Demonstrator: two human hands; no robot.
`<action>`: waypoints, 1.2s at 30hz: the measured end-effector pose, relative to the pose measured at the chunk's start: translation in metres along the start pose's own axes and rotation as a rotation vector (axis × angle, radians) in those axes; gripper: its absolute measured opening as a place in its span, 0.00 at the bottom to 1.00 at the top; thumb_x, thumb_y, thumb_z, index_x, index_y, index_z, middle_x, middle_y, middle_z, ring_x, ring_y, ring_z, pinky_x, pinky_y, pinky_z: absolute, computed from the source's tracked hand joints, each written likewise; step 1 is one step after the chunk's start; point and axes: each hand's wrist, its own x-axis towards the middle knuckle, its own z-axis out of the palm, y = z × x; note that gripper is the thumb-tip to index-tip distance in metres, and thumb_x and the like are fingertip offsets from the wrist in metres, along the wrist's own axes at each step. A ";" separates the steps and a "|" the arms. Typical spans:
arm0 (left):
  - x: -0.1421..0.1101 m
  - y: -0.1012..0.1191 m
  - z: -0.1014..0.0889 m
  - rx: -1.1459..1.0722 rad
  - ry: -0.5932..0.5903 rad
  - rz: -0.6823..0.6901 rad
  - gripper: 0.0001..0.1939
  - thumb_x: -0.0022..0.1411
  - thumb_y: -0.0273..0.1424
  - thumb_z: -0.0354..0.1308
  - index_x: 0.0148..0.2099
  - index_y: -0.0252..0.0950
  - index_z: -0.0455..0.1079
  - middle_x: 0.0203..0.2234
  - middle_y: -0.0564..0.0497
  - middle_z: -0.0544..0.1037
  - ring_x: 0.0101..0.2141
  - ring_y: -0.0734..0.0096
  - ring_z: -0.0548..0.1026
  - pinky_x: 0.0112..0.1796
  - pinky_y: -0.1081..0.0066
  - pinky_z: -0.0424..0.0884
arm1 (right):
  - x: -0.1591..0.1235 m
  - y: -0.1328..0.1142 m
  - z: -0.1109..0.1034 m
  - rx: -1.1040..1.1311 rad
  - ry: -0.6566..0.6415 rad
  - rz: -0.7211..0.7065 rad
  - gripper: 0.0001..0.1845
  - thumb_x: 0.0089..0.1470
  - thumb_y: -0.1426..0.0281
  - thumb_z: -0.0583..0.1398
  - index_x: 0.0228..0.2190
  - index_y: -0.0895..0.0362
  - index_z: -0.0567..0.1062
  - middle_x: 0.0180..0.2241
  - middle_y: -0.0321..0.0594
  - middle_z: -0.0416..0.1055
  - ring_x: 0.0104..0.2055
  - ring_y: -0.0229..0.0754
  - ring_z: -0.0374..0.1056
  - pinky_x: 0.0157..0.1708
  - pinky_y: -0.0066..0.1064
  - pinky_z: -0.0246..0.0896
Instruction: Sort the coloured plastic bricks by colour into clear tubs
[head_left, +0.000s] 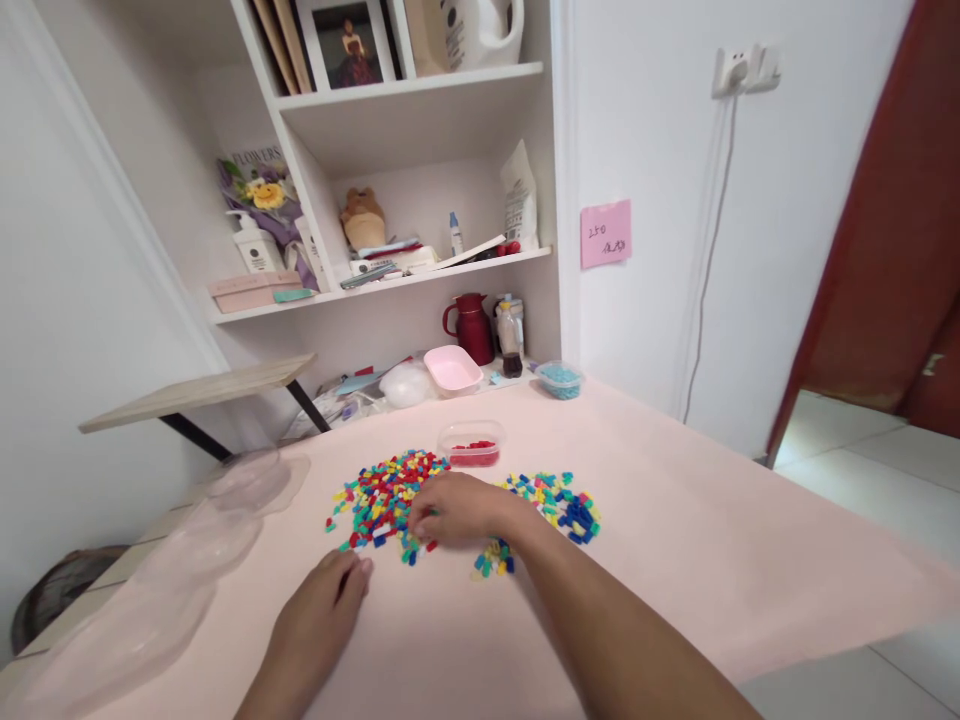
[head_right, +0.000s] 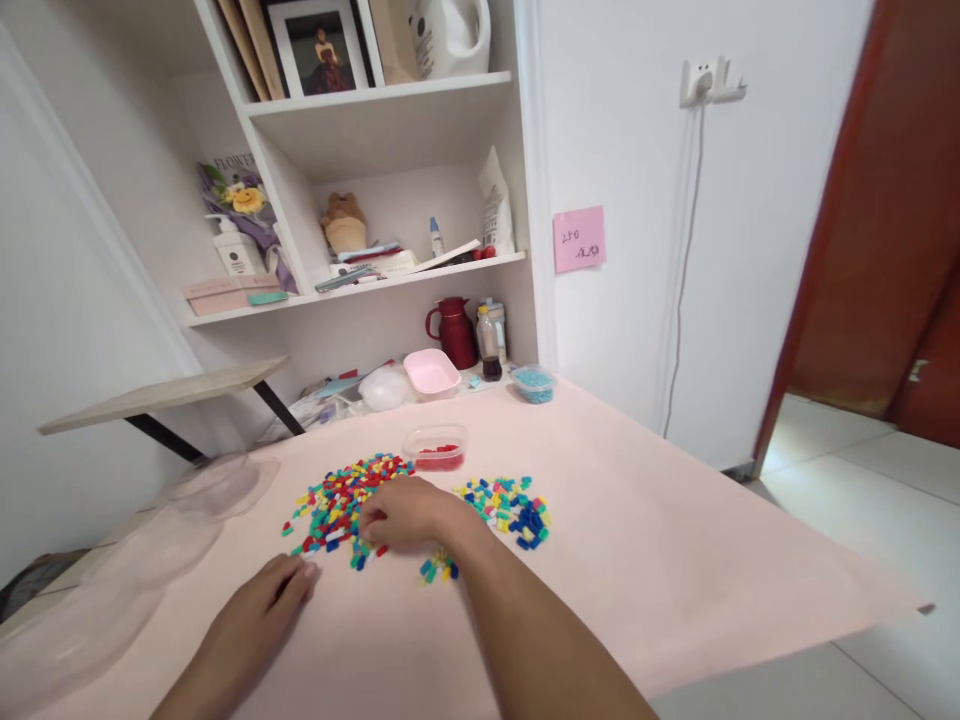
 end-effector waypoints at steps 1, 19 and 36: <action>0.007 0.002 0.000 -0.027 -0.004 0.019 0.17 0.50 0.48 0.56 0.19 0.43 0.70 0.21 0.49 0.74 0.29 0.57 0.72 0.33 0.65 0.63 | 0.001 0.000 -0.001 0.049 0.021 -0.045 0.05 0.48 0.73 0.62 0.27 0.54 0.80 0.29 0.32 0.77 0.31 0.36 0.69 0.32 0.24 0.59; 0.022 0.014 0.057 0.405 0.145 0.481 0.36 0.56 0.43 0.58 0.66 0.46 0.57 0.68 0.42 0.51 0.66 0.46 0.48 0.61 0.44 0.43 | 0.010 0.003 -0.016 0.577 0.613 0.166 0.12 0.57 0.67 0.55 0.36 0.58 0.76 0.19 0.30 0.67 0.17 0.32 0.60 0.20 0.23 0.56; 0.022 0.024 0.021 0.276 0.695 0.198 0.23 0.69 0.40 0.35 0.50 0.37 0.68 0.53 0.40 0.71 0.55 0.53 0.65 0.57 0.53 0.53 | -0.031 -0.039 -0.005 -0.527 0.228 0.085 0.07 0.56 0.70 0.56 0.34 0.55 0.74 0.36 0.42 0.75 0.44 0.47 0.65 0.48 0.40 0.51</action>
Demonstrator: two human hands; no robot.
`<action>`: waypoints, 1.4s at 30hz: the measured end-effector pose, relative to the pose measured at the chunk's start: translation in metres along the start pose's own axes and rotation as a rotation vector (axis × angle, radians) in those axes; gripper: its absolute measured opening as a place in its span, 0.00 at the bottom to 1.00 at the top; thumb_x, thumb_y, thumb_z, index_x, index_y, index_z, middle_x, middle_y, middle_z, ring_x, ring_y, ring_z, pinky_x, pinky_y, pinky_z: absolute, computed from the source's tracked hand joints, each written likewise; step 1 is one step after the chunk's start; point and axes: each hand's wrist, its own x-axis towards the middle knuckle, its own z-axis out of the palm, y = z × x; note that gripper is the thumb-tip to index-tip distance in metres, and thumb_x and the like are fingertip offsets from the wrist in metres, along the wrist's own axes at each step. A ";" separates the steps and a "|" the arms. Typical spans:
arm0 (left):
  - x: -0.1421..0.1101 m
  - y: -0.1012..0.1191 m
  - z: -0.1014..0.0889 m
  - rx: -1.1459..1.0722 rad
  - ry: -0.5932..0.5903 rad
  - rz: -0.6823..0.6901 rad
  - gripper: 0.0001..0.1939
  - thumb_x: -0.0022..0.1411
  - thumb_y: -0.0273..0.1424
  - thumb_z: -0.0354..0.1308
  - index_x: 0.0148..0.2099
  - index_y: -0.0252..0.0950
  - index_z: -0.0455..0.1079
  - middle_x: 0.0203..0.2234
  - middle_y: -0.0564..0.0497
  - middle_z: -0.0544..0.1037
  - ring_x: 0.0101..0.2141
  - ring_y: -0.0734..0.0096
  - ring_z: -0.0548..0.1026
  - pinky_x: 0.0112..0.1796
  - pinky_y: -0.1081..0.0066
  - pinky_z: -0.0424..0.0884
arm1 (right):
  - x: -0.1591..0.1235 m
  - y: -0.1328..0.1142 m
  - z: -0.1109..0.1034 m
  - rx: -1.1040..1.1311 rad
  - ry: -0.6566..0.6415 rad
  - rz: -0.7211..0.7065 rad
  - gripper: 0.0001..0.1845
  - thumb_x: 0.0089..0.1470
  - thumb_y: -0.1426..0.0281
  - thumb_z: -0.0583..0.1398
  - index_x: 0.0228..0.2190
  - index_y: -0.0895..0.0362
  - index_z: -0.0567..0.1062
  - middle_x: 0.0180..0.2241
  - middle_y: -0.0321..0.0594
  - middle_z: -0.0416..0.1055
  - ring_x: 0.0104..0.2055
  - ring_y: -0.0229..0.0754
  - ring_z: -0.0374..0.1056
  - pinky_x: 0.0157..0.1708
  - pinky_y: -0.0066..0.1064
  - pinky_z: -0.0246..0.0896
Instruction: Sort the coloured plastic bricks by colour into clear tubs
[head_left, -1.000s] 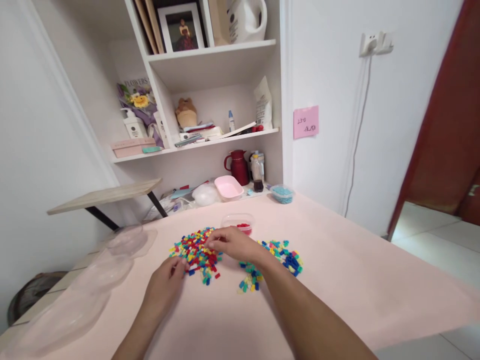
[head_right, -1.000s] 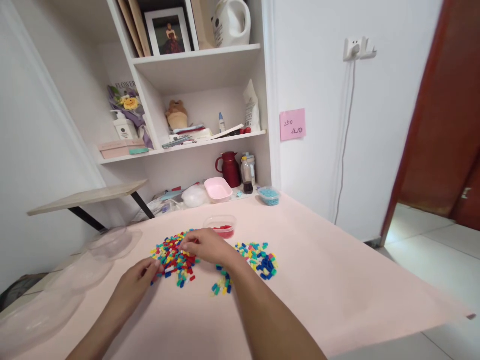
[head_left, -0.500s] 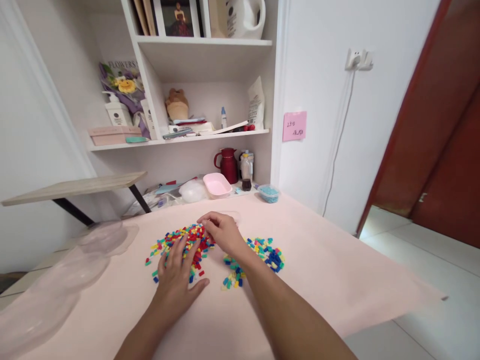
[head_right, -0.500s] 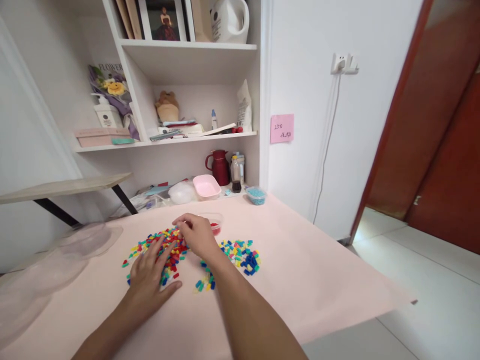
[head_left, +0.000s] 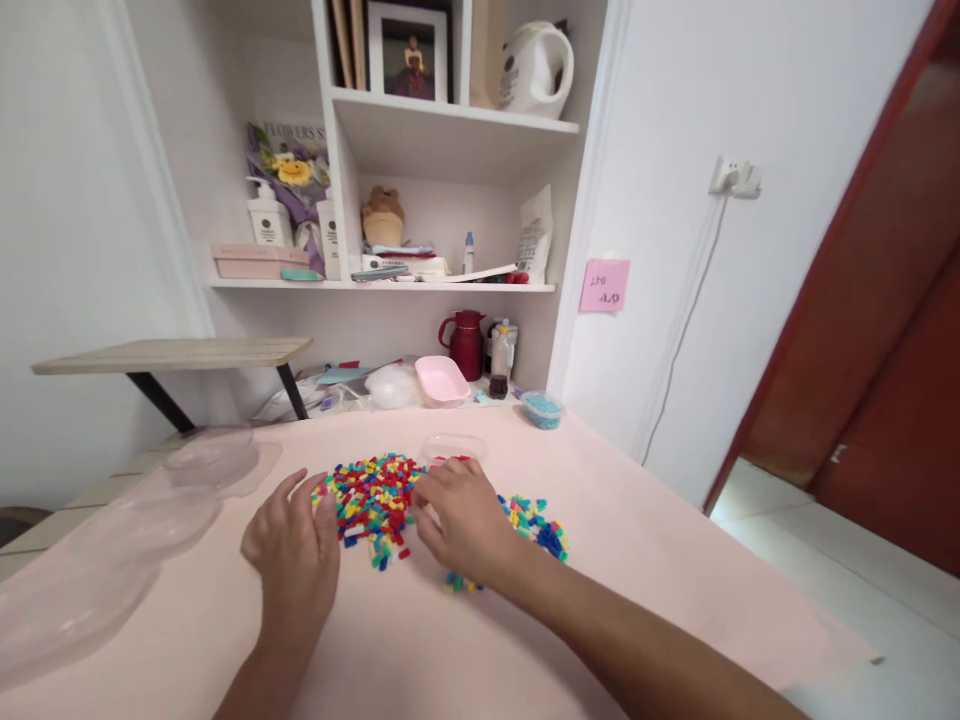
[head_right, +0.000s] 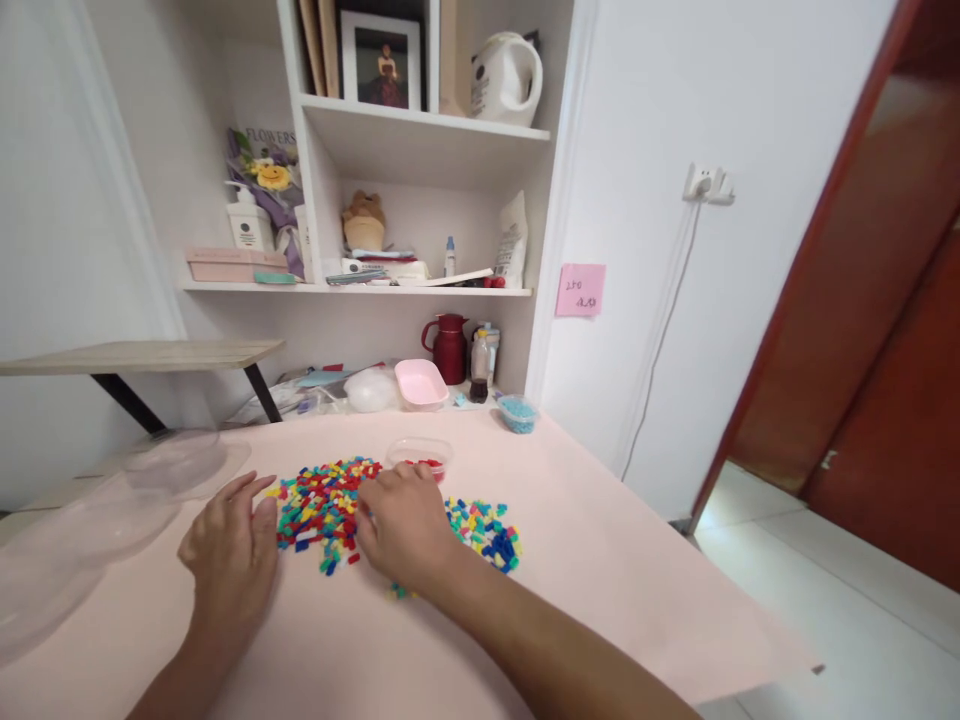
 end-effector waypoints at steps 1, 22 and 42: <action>0.001 -0.001 -0.001 0.017 0.018 -0.017 0.23 0.69 0.41 0.35 0.49 0.37 0.69 0.53 0.40 0.71 0.55 0.53 0.66 0.57 0.53 0.53 | -0.012 0.001 0.001 -0.028 -0.020 -0.015 0.07 0.55 0.67 0.59 0.36 0.55 0.74 0.40 0.44 0.74 0.47 0.50 0.63 0.50 0.42 0.50; 0.016 -0.020 0.005 0.147 -0.372 -0.509 0.23 0.68 0.37 0.36 0.55 0.37 0.66 0.51 0.39 0.72 0.52 0.52 0.70 0.48 0.57 0.63 | -0.064 0.086 -0.026 -0.182 0.065 0.180 0.25 0.62 0.66 0.53 0.60 0.47 0.63 0.57 0.45 0.66 0.58 0.50 0.60 0.58 0.47 0.49; 0.010 -0.035 0.013 -0.054 -0.460 -0.471 0.20 0.68 0.37 0.37 0.41 0.41 0.71 0.44 0.49 0.80 0.47 0.60 0.76 0.46 0.64 0.63 | -0.049 0.101 -0.033 0.112 0.179 0.289 0.23 0.60 0.56 0.51 0.53 0.49 0.72 0.57 0.45 0.67 0.59 0.53 0.60 0.58 0.51 0.51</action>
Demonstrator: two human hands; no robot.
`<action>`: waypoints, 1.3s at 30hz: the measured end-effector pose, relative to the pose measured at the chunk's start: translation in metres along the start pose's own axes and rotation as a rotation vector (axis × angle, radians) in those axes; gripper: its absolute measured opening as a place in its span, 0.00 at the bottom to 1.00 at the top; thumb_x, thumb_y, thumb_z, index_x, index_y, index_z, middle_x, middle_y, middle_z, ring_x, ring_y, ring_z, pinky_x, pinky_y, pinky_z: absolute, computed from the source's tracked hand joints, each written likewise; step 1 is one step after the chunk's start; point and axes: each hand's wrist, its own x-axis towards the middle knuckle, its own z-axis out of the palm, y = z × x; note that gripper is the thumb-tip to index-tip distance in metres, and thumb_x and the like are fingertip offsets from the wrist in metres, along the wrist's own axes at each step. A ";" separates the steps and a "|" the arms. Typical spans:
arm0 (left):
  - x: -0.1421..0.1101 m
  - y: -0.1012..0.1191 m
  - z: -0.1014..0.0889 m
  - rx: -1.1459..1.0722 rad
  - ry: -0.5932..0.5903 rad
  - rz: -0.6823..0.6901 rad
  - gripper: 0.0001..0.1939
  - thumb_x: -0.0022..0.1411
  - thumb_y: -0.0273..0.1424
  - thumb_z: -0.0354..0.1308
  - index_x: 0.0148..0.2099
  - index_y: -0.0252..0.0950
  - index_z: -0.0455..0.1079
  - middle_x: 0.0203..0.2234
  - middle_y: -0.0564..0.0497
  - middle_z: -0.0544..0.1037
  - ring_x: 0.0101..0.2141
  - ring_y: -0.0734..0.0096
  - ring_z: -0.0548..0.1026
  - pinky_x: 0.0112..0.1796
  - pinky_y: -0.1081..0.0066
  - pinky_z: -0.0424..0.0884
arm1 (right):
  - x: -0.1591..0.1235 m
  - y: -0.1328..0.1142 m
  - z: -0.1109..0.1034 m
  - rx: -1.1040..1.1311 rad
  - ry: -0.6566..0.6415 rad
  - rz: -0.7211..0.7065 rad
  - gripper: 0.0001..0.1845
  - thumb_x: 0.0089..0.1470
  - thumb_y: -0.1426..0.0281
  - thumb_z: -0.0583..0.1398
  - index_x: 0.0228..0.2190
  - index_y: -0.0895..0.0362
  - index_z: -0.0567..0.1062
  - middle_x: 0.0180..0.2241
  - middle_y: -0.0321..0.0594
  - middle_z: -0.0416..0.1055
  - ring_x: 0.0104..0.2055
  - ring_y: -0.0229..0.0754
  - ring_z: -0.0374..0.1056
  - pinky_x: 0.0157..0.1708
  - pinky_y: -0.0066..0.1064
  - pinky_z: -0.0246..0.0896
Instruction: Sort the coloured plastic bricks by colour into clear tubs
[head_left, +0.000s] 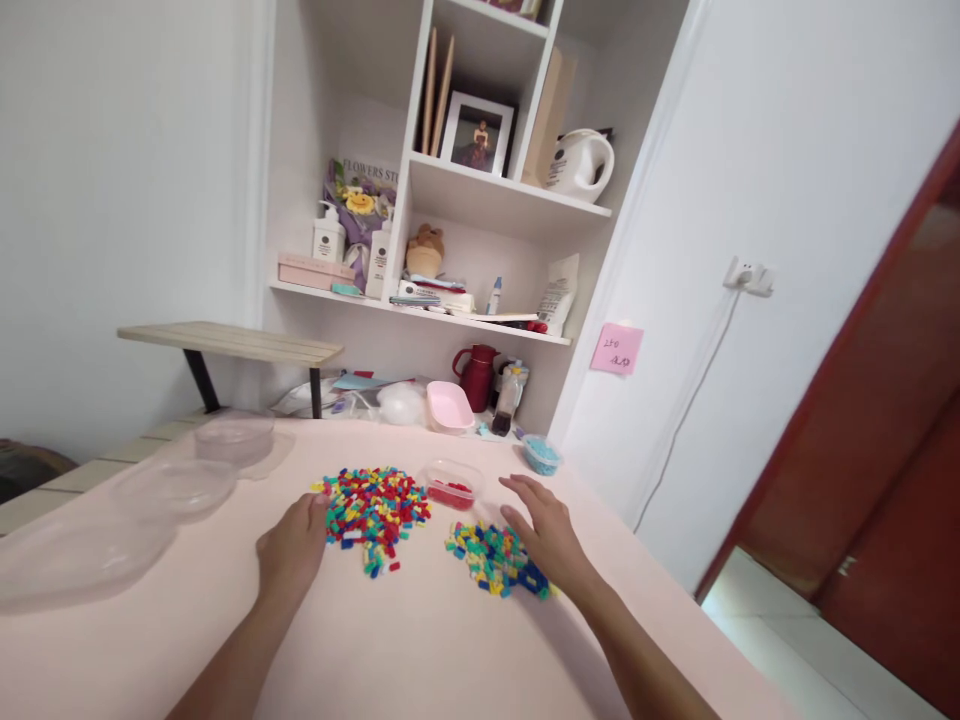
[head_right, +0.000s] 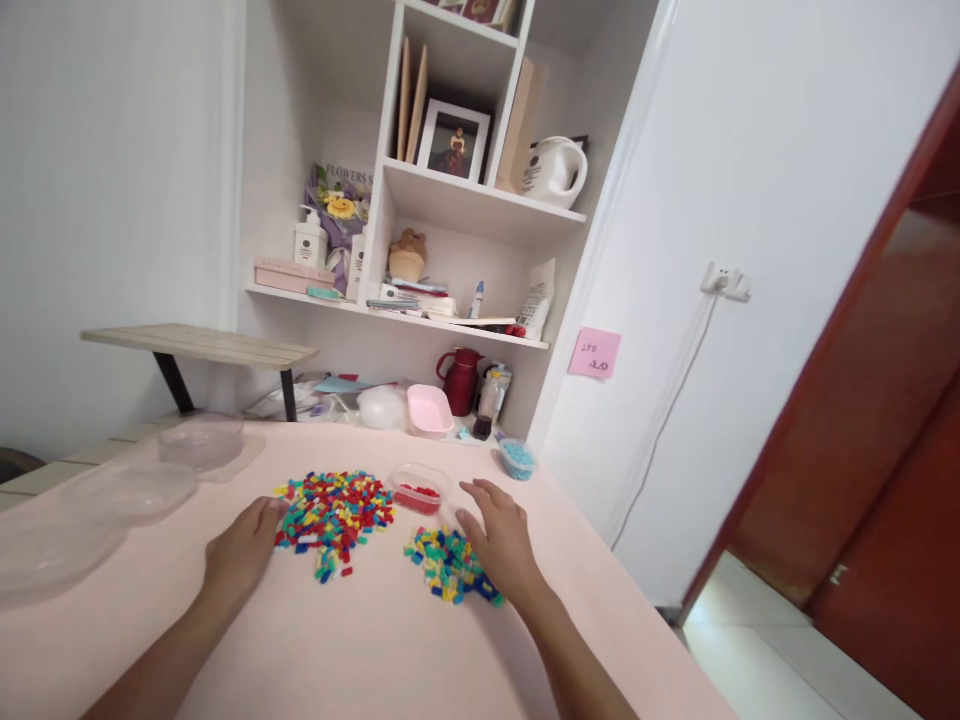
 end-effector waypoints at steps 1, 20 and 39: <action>0.000 -0.001 0.001 -0.008 -0.006 0.005 0.19 0.68 0.37 0.38 0.39 0.42 0.71 0.42 0.51 0.81 0.45 0.61 0.76 0.45 0.65 0.64 | 0.009 -0.015 0.000 0.128 0.014 -0.002 0.20 0.60 0.57 0.52 0.47 0.50 0.76 0.50 0.45 0.73 0.55 0.52 0.65 0.54 0.47 0.56; -0.003 -0.006 0.007 -0.138 0.006 -0.041 0.16 0.65 0.35 0.43 0.35 0.43 0.73 0.32 0.55 0.83 0.39 0.66 0.79 0.41 0.70 0.67 | 0.012 -0.073 0.118 0.751 -0.297 0.233 0.09 0.49 0.67 0.58 0.28 0.56 0.78 0.19 0.31 0.67 0.20 0.35 0.59 0.23 0.26 0.52; -0.005 -0.004 0.004 -0.191 -0.012 -0.059 0.16 0.63 0.33 0.44 0.34 0.43 0.74 0.31 0.56 0.83 0.38 0.67 0.79 0.44 0.68 0.65 | 0.011 -0.069 0.113 0.427 -0.405 -0.056 0.16 0.49 0.79 0.54 0.31 0.54 0.80 0.34 0.37 0.74 0.36 0.39 0.69 0.39 0.29 0.62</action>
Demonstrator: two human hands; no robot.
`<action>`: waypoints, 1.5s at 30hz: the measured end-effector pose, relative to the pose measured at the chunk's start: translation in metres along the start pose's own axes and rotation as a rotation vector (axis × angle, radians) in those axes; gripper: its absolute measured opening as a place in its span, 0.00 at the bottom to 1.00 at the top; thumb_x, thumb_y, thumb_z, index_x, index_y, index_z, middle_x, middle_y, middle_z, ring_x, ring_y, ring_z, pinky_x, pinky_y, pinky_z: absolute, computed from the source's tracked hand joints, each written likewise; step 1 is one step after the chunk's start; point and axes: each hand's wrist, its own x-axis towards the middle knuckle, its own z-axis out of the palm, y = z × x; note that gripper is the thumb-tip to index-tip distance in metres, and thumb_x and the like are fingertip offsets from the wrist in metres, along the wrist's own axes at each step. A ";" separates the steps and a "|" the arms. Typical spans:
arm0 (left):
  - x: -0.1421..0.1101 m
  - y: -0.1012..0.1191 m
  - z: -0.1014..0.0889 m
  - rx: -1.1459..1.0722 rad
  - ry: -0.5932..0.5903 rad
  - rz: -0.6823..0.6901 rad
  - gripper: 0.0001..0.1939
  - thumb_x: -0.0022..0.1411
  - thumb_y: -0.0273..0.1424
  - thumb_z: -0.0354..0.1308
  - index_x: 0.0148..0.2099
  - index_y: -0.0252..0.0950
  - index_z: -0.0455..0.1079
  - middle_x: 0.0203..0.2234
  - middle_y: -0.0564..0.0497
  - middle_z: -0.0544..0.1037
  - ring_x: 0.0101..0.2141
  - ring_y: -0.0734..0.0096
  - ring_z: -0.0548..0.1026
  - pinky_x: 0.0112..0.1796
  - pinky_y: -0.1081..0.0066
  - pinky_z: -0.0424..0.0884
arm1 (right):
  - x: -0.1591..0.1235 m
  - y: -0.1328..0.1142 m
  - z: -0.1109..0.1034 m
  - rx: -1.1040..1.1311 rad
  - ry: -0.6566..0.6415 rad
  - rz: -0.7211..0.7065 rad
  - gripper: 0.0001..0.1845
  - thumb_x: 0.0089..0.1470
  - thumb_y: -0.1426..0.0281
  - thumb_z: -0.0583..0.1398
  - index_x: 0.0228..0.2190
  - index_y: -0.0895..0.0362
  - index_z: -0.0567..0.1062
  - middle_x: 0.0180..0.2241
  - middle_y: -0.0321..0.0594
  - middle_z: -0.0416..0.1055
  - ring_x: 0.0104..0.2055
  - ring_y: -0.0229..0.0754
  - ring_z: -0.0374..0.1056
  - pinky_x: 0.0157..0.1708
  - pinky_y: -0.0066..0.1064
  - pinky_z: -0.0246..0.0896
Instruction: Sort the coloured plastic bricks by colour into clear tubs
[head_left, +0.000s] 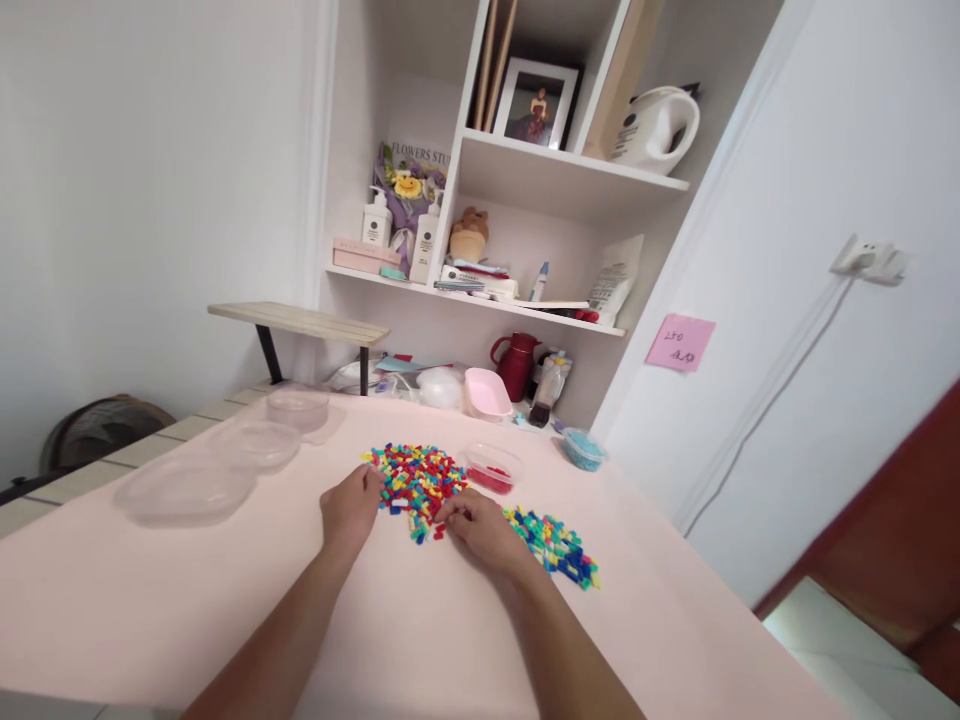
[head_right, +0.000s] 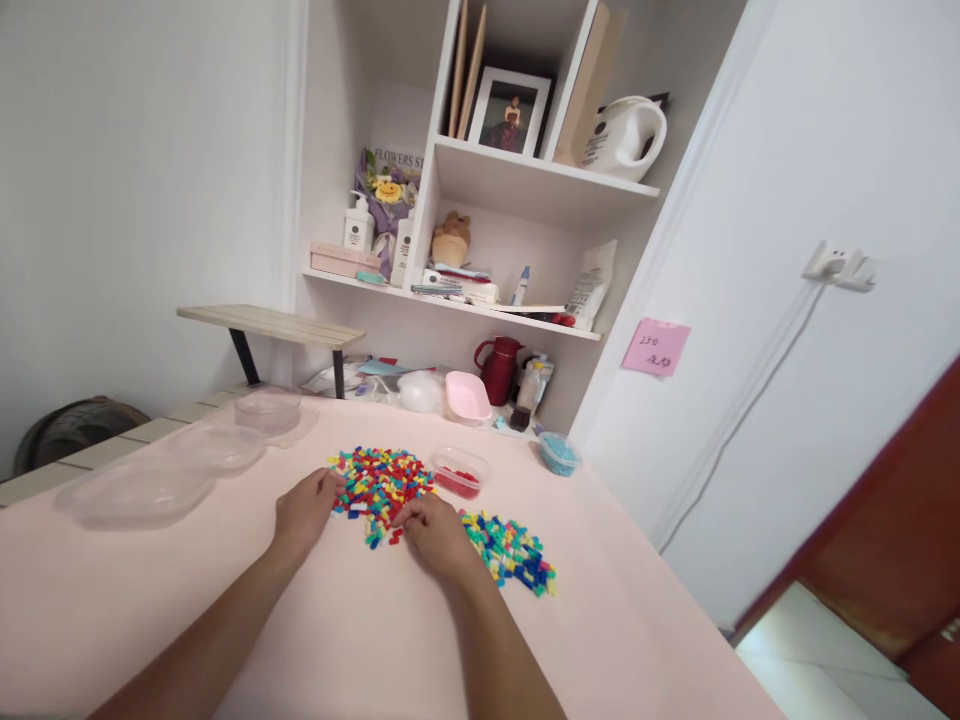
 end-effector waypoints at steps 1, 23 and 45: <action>0.000 0.000 0.000 0.001 0.001 0.001 0.16 0.63 0.33 0.44 0.34 0.44 0.74 0.31 0.56 0.84 0.38 0.66 0.79 0.44 0.68 0.65 | -0.001 0.001 -0.001 0.015 0.003 0.008 0.15 0.48 0.78 0.54 0.31 0.55 0.80 0.34 0.37 0.73 0.33 0.38 0.68 0.36 0.28 0.62; 0.002 0.004 -0.003 0.038 -0.025 -0.002 0.16 0.63 0.34 0.44 0.34 0.43 0.74 0.32 0.55 0.84 0.40 0.64 0.79 0.45 0.66 0.64 | 0.004 -0.004 -0.005 0.351 0.142 0.137 0.04 0.44 0.70 0.62 0.26 0.56 0.77 0.19 0.30 0.67 0.18 0.33 0.59 0.19 0.24 0.53; 0.001 0.003 -0.001 0.063 -0.026 0.008 0.17 0.63 0.34 0.43 0.35 0.44 0.74 0.32 0.56 0.84 0.39 0.66 0.79 0.43 0.67 0.64 | 0.006 0.005 -0.048 0.570 0.456 0.093 0.17 0.49 0.58 0.62 0.34 0.59 0.77 0.17 0.30 0.65 0.16 0.33 0.57 0.17 0.25 0.50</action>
